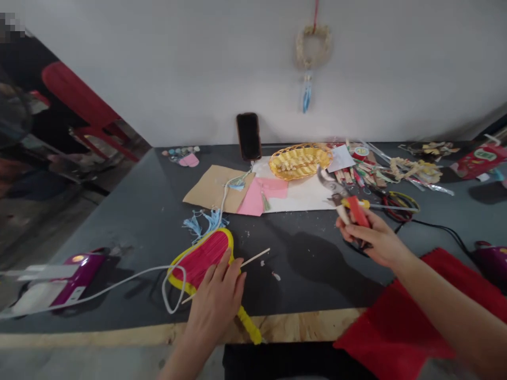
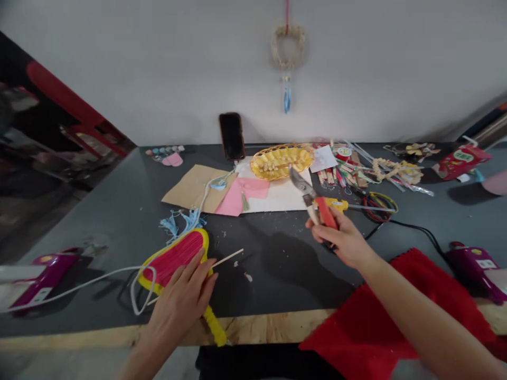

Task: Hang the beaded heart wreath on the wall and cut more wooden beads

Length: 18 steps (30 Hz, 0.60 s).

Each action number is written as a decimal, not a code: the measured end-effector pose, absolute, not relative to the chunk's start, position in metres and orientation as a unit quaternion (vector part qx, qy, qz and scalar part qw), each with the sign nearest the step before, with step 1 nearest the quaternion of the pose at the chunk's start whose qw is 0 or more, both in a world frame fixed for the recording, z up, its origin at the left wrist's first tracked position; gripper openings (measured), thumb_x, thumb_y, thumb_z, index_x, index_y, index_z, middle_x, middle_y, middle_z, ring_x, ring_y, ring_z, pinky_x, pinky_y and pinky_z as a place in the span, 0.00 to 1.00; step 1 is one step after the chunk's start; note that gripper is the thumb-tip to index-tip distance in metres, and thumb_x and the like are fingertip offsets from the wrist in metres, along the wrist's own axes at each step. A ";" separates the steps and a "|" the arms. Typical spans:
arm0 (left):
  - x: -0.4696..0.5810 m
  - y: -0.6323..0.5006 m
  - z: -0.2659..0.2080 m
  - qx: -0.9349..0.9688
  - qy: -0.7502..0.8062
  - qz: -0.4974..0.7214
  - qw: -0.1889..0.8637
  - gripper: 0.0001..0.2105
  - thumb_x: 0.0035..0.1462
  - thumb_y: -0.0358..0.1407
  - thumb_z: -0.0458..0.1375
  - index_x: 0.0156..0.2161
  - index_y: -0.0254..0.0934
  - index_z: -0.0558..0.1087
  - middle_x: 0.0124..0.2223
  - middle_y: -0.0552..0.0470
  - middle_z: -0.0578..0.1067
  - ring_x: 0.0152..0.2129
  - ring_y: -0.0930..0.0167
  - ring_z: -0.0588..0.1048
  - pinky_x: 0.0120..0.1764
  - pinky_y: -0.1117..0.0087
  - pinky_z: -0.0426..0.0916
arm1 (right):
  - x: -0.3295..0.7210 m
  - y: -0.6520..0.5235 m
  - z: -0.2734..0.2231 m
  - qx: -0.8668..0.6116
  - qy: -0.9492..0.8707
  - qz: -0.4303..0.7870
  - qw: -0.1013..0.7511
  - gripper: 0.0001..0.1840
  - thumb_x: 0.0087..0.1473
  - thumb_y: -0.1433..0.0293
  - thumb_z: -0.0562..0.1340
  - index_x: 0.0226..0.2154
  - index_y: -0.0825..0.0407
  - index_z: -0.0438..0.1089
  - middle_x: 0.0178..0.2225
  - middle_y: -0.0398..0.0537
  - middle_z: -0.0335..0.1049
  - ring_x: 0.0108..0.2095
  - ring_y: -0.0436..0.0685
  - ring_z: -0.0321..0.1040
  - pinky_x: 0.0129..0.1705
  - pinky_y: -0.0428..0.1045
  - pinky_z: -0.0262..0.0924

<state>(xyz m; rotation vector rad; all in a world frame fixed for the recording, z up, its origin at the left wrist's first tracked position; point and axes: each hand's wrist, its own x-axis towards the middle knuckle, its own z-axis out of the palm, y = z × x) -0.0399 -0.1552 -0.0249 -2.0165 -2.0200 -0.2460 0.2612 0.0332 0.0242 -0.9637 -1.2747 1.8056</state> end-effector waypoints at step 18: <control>-0.066 -0.096 0.057 -0.763 -0.618 -0.189 -0.016 0.14 0.63 0.42 0.51 0.48 0.45 0.76 0.51 0.49 0.77 0.47 0.66 0.76 0.48 0.67 0.70 | 0.245 0.032 -0.022 -0.237 -0.489 0.757 0.362 0.13 0.50 0.71 0.66 0.37 0.48 0.62 0.43 0.47 0.71 0.30 0.49 0.65 0.31 0.47 0.58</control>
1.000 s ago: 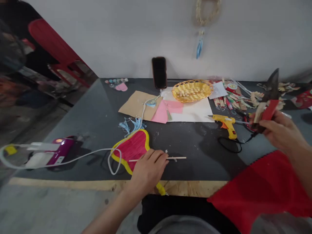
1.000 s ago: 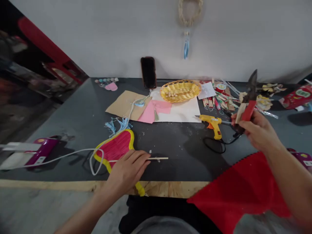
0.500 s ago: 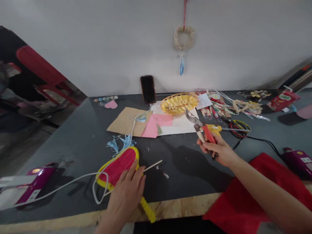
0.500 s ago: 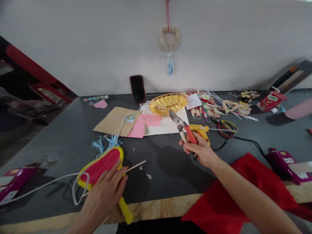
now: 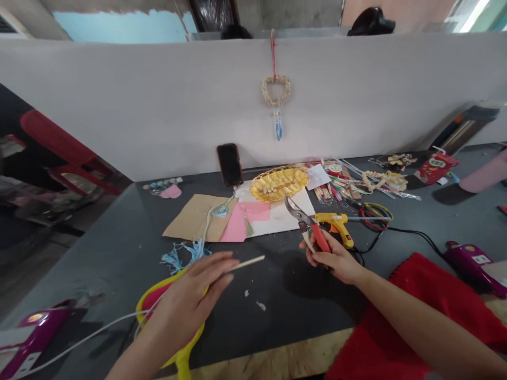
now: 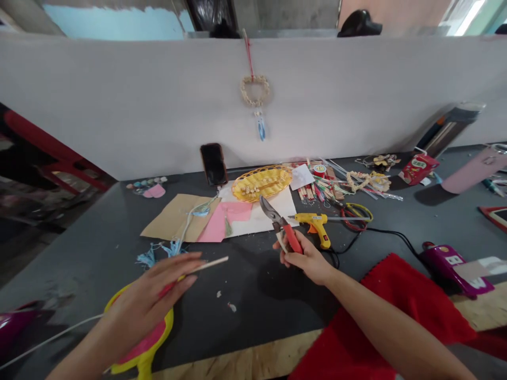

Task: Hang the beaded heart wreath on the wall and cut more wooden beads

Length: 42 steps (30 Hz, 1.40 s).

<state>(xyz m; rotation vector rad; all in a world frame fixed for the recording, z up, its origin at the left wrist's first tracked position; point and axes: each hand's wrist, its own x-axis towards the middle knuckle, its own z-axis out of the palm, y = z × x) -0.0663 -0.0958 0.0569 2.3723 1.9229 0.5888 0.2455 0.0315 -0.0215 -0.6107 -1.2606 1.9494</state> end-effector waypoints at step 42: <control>-0.002 0.004 -0.008 0.231 0.338 0.483 0.774 0.20 0.49 0.33 0.67 0.49 0.38 0.72 0.26 0.57 0.69 0.13 0.84 0.57 0.13 0.84 0.47 | 0.241 0.027 -0.017 -0.235 -0.899 0.148 0.339 0.11 0.42 0.79 0.59 0.30 0.50 0.67 0.46 0.56 0.62 0.44 0.61 0.64 0.41 0.56 0.68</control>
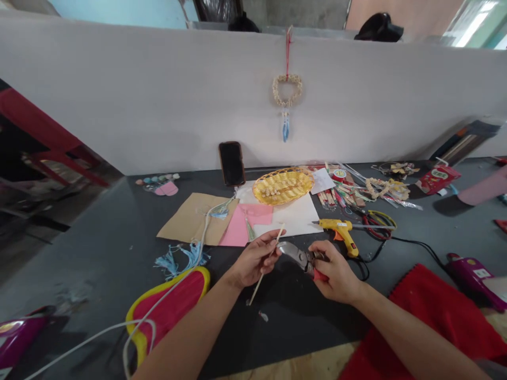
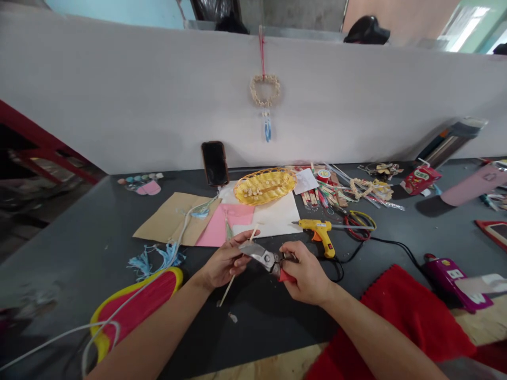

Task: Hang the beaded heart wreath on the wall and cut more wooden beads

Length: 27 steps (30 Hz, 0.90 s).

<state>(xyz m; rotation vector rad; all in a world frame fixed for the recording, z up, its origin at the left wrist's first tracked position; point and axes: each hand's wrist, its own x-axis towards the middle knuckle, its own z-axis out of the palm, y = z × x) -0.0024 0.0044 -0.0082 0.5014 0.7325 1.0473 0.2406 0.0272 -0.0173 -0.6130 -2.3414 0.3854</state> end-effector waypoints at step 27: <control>-0.014 0.012 0.006 0.781 0.436 0.419 -0.153 0.10 0.58 0.26 0.57 0.44 0.38 0.74 0.32 0.50 0.79 0.29 0.71 0.74 0.36 0.69 0.67 | 0.266 0.056 0.005 -0.435 -0.834 0.017 0.340 0.05 0.54 0.71 0.60 0.36 0.50 0.65 0.53 0.60 0.60 0.52 0.65 0.63 0.53 0.60 0.65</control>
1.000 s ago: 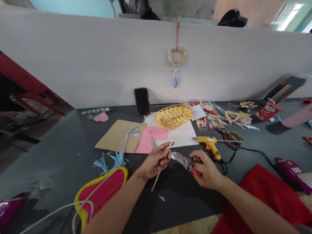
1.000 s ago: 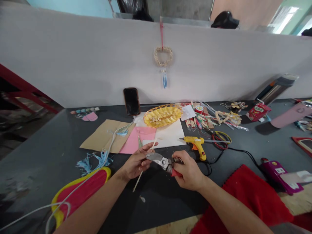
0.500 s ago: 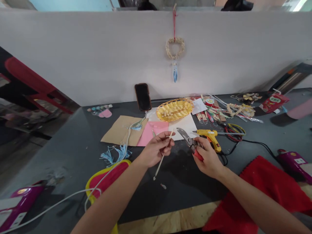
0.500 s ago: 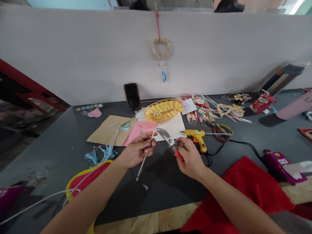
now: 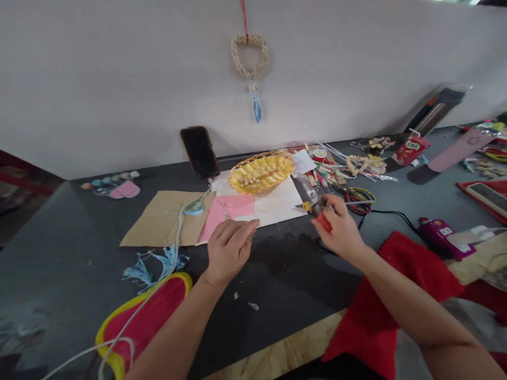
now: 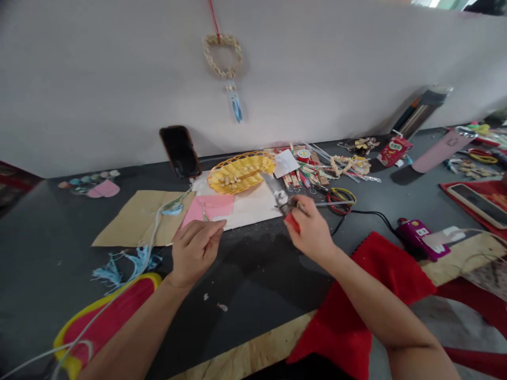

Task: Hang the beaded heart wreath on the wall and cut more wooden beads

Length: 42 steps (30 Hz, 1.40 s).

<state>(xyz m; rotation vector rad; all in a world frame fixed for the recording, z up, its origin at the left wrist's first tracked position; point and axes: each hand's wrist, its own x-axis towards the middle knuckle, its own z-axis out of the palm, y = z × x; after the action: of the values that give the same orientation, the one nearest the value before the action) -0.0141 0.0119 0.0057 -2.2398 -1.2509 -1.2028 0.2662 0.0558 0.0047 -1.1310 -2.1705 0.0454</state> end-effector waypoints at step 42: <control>0.006 0.008 -0.014 -0.834 -0.409 -0.348 0.127 0.11 0.57 0.23 0.52 0.42 0.36 0.73 0.35 0.47 0.79 0.30 0.68 0.75 0.34 0.66 0.69 | 0.235 0.034 -0.024 -0.375 -0.840 0.118 0.373 0.14 0.42 0.82 0.57 0.33 0.50 0.62 0.45 0.54 0.56 0.46 0.61 0.62 0.46 0.58 0.67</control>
<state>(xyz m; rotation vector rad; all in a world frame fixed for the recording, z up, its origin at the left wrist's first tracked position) 0.0055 0.0079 -0.0141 -2.4263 -1.1917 -1.0126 0.2355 0.0341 -0.0243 -0.9613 -2.1523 0.3030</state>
